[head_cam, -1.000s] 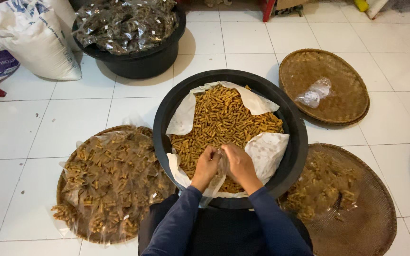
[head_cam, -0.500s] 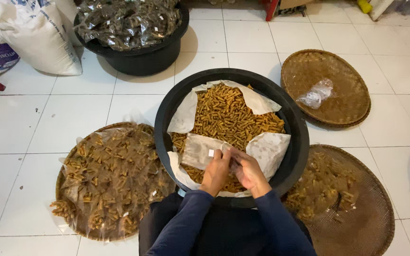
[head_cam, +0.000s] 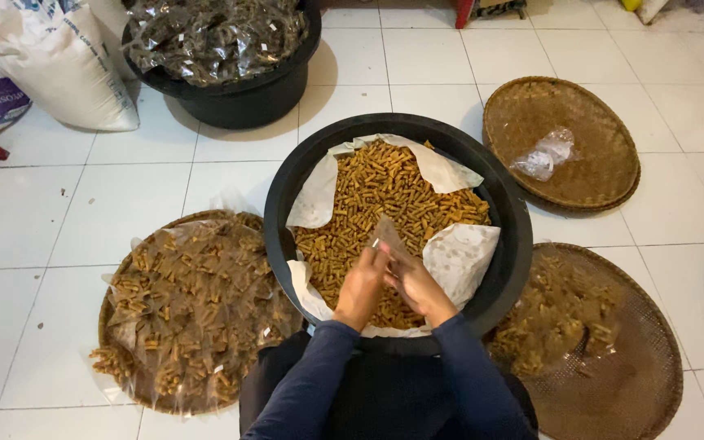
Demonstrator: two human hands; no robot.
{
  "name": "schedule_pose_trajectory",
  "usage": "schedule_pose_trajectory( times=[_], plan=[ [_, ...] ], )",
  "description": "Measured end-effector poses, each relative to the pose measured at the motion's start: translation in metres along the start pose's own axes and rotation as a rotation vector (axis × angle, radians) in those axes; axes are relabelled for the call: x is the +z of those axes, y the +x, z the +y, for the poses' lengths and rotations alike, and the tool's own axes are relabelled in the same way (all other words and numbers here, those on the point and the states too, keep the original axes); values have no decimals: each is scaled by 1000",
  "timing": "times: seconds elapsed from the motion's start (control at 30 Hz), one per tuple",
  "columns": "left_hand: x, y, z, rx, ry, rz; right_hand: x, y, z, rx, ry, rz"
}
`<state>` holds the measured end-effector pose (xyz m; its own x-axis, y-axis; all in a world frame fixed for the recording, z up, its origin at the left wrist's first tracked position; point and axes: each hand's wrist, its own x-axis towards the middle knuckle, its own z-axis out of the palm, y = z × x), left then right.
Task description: The person sits on the floor and packs dried snack pieces from a large paper-lined basin into small clear plastic bags by hand, filling each bag and setting filled bags on a woven tray beside them, repeating the bagging cycle throughout the episode.
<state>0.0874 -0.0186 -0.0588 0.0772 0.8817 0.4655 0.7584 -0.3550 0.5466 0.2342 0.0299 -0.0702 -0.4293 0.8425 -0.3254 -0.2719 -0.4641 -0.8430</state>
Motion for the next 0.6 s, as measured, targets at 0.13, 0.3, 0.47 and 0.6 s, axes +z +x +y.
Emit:
schedule_pose_trajectory(
  times=[0.13,0.3,0.47,0.6],
  plan=[
    [-17,17,-29,-96,-45,11,7,-14,-26,-58,-225,-248],
    [-35,28,-43,-231,-77,133,-4,6,-52,-203,36,-165],
    [-50,31,-39,-213,-19,182,-5,82,-7,-32,-39,247],
    [-58,38,-35,-245,8,131,10,93,54,210,-1253,328]
  ],
)
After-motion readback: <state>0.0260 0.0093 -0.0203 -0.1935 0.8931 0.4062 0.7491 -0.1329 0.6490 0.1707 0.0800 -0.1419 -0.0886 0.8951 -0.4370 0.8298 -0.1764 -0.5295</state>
